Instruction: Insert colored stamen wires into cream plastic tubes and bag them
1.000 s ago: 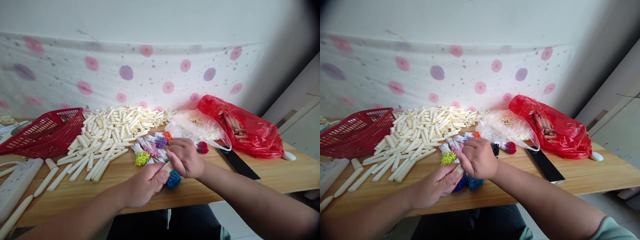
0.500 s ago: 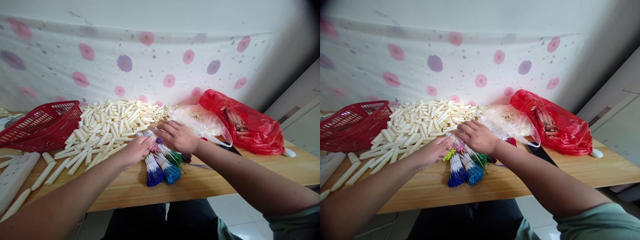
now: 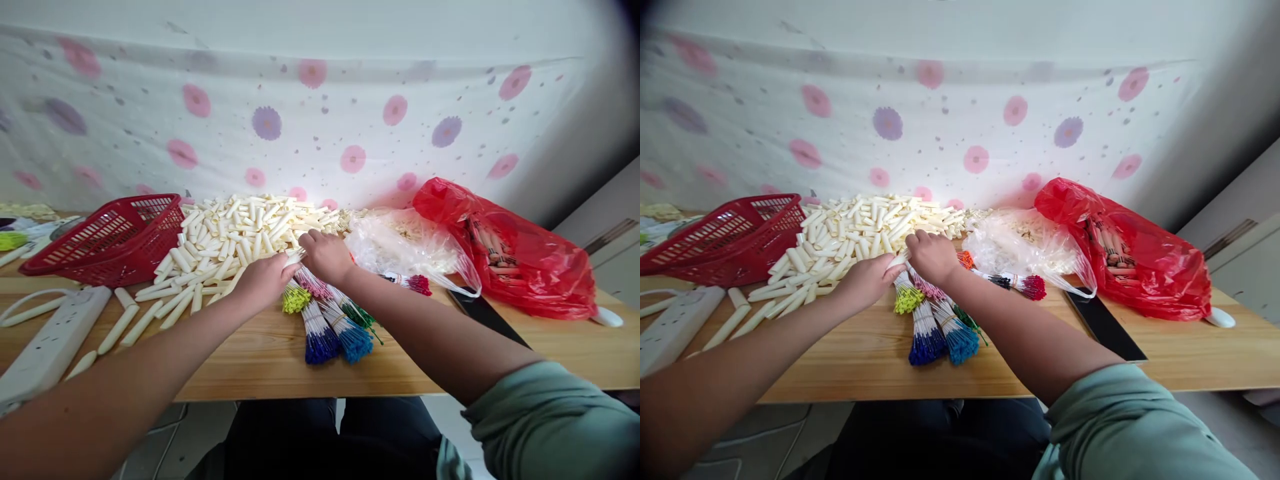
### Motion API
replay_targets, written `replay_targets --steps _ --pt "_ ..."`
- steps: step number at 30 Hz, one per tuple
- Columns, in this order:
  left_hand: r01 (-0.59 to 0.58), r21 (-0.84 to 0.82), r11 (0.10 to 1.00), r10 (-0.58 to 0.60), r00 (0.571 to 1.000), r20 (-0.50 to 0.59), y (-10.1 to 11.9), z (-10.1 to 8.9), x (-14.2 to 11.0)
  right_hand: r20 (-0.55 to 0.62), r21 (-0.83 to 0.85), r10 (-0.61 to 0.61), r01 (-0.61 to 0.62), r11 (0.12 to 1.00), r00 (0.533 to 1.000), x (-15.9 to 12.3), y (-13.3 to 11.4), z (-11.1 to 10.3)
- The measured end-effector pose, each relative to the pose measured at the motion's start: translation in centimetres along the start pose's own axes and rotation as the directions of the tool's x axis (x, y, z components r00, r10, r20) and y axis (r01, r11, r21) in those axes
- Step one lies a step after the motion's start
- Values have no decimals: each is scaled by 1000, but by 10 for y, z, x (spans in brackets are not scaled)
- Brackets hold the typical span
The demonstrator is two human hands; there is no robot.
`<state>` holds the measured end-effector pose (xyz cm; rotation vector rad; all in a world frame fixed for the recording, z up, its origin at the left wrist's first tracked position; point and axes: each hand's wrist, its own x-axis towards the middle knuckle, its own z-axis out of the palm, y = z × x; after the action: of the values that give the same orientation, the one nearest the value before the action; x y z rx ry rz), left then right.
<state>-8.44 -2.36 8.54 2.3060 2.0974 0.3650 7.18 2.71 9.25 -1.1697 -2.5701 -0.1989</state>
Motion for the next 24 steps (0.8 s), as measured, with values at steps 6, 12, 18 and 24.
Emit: replay_targets --steps 6,12,18,24 --pt "193 -237 952 -178 980 83 -33 36 -12 229 129 84 -116 985 970 -5 -6 32" --pt "212 -403 890 -219 975 29 -38 57 2 408 101 149 -207 973 901 2 -13 47" --pt "196 -538 820 -167 981 103 -28 74 5 421 -4 207 -226 974 883 5 -26 54" --pt "194 -605 772 -158 981 113 -26 78 3 432 -45 174 -172 984 885 0 -29 49"
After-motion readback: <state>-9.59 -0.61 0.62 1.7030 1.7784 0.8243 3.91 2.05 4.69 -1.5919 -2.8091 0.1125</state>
